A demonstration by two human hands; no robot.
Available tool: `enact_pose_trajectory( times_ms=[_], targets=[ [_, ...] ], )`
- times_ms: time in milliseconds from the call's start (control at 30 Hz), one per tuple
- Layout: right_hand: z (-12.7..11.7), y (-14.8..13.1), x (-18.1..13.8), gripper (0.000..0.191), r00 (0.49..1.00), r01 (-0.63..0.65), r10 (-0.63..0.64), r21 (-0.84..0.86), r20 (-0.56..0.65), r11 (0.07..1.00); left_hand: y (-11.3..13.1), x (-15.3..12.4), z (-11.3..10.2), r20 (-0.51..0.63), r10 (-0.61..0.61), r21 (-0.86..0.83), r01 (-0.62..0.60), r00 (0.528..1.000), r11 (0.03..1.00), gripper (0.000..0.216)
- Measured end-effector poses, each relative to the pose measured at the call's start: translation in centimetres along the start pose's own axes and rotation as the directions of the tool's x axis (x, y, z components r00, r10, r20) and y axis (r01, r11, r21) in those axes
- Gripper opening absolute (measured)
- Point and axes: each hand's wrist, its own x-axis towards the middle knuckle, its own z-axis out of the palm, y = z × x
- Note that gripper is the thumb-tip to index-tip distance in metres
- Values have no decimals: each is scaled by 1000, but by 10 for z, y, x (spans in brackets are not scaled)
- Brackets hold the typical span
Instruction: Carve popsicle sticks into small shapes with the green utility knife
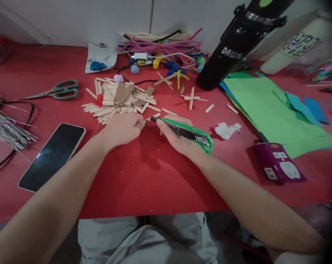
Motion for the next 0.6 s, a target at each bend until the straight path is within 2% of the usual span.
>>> enact_pose_trajectory(
  times_ms=[200,600],
  targets=[
    [7,12,4,42,998,50,-48,45,-41,998,0,1,0,2,0,7,0,1000,1000,38],
    [6,4,3,36,992,126,-125,90,-14,988,-1,2,1,-1,7,1,-7,1000,1000,36]
  ],
)
